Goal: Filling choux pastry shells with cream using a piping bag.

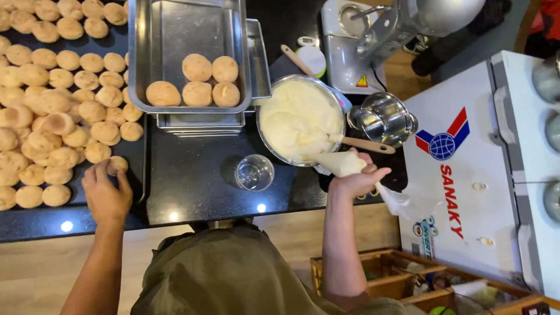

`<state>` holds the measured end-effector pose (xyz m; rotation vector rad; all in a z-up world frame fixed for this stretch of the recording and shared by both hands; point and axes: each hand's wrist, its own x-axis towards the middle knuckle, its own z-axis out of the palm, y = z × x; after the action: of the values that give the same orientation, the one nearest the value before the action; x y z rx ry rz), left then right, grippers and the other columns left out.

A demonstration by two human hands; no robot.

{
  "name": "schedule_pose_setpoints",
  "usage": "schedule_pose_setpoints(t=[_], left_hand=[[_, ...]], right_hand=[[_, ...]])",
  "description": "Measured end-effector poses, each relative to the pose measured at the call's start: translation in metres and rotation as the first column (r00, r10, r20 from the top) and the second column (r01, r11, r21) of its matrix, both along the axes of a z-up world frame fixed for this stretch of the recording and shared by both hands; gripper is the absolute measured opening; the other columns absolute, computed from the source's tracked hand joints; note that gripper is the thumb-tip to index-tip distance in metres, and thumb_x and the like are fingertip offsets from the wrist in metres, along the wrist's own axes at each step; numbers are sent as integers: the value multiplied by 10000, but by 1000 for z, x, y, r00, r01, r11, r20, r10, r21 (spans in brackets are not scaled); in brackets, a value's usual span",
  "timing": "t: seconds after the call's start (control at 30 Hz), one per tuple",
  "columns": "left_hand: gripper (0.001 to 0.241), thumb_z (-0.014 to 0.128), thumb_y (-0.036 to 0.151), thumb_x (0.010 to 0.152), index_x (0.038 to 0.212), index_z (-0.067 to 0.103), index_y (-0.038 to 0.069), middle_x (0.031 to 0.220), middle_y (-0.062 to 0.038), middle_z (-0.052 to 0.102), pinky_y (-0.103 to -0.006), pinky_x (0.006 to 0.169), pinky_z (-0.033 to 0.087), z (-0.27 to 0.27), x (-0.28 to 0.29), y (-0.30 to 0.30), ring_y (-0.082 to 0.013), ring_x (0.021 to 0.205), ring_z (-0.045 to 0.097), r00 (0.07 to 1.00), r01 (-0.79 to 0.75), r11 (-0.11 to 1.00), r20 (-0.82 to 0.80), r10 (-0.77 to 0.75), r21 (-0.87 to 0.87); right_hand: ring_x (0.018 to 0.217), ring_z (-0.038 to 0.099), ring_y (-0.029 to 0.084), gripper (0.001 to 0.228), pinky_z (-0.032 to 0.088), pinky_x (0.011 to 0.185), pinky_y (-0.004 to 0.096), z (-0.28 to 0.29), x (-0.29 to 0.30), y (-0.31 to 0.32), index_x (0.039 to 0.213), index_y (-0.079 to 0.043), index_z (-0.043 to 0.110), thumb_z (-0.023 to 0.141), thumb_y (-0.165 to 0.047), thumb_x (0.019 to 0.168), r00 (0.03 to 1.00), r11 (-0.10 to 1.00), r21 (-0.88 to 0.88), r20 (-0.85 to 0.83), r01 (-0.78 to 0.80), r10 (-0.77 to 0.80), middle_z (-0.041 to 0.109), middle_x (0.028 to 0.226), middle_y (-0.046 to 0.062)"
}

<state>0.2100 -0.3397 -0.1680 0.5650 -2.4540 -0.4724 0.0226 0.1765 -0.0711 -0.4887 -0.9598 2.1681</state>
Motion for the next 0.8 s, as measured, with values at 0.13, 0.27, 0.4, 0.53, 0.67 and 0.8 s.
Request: schedule_pose_setpoints(t=[0.13,0.27,0.4,0.53,0.67,0.8], left_hand=[[339,734,184,1026,1294,664,-11,1241,-230,619,-496,1063,459,-2,-3,-6,-424,1218,549,998,21,999,56,-23,42],[359,769,184,991,1285,689,-6,1200,-210,663,-481,1037,485,-6,-8,-15,-404,1170,591,998,36,999,53,-36,13],[270,779,179,1015,1203,730,-9,1081,-200,700,-471,1010,495,-12,-10,-20,-380,1041,616,997,42,999,70,-40,-19],[161,777,146,1034,1108,768,2,1032,-193,734,-446,960,516,-12,-19,-17,-366,974,646,999,43,999,-8,-43,15],[247,829,191,1028,1137,778,-25,1001,-202,736,-436,881,526,9,-31,2,-332,935,659,984,-138,963,-74,159,232],[243,759,158,1059,1207,703,-26,1112,-82,709,-298,920,556,103,-61,90,-150,998,666,866,103,733,-423,267,672]], right_hand=[[865,687,349,658,577,886,480,0,17,-2,707,-72,483,327,-626,1027,996,998,58,78,38,-42,631,789,136],[830,664,379,630,579,839,523,12,24,18,674,-111,428,322,-601,1055,998,998,20,-28,62,-61,588,747,106],[842,663,396,595,576,816,562,40,20,26,635,-143,372,305,-554,1061,993,996,-84,-116,22,-32,588,768,81],[849,642,378,571,565,827,597,56,4,17,611,-139,372,264,-493,1046,987,942,-317,-145,-110,66,595,795,60],[877,625,336,512,544,881,534,84,-4,-7,711,-118,509,280,-427,1050,974,839,-496,-89,-225,208,628,842,98],[890,629,318,489,538,898,480,103,-8,-28,755,-103,569,306,-394,1048,924,720,-582,-193,-379,330,640,845,127]])
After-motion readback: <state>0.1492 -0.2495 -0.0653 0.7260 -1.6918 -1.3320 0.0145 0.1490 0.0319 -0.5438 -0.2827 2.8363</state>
